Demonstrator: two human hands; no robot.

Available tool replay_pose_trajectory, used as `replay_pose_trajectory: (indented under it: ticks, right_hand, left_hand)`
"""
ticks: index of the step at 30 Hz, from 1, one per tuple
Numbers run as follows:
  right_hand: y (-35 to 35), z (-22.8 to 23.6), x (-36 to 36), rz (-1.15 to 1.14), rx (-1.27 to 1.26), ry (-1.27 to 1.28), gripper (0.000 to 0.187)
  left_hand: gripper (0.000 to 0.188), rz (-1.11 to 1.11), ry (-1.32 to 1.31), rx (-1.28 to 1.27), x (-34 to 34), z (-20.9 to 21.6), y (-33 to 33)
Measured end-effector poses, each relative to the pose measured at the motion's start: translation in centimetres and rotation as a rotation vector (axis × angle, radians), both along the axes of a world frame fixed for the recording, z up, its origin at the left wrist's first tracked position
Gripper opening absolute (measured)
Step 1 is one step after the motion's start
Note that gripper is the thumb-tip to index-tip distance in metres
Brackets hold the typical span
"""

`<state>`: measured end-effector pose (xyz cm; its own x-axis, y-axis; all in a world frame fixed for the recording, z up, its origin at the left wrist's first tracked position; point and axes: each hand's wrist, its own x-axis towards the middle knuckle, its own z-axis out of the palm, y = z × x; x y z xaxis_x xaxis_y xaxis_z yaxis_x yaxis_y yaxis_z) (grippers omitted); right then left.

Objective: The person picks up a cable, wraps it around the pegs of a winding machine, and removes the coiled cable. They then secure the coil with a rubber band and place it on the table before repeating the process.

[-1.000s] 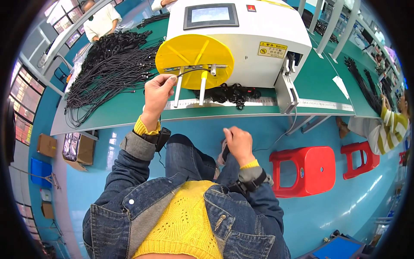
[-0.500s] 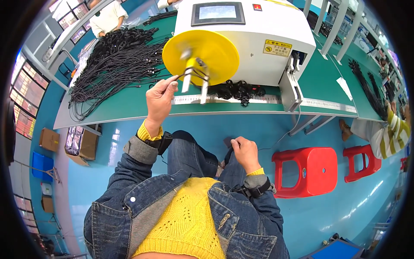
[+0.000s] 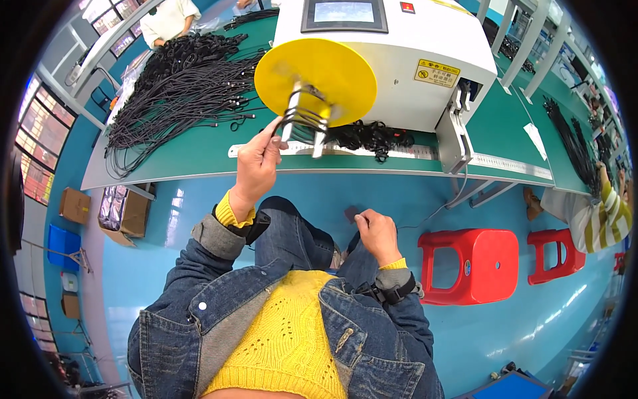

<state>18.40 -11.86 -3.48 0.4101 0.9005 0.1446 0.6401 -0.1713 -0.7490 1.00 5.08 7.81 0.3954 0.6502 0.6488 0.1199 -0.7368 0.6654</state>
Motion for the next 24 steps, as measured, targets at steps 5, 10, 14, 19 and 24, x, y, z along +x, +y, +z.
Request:
replay_pose_trajectory:
  ticks: [5, 10, 14, 19, 24]
  right_hand:
    - [1.6, 2.5, 0.0, 0.033, 0.120, -0.029, 0.017]
    - [5.3, 8.7, -0.8, 0.020, 0.432, 0.000, 0.015]
    - [8.4, 11.2, -0.4, 0.018, 0.543, -0.060, 0.039]
    - [9.8, 11.9, -0.1, 0.052, 0.497, 0.035, 0.065]
    - [11.0, 10.4, 0.1, 0.157, 0.592, 0.090, 0.081]
  left_hand:
    - [0.033, -0.009, 0.124, 0.346, 1.0, 3.0, -0.6]
    - [0.030, 0.155, 0.447, 0.414, 2.3, 5.5, -2.3]
    - [0.031, 0.212, 0.653, 0.305, 3.2, 7.7, -2.7]
    - [0.037, 0.199, 0.788, 0.454, 2.1, 7.4, -1.4]
    - [0.044, -0.021, 0.719, 0.426, 1.6, 5.7, 0.6]
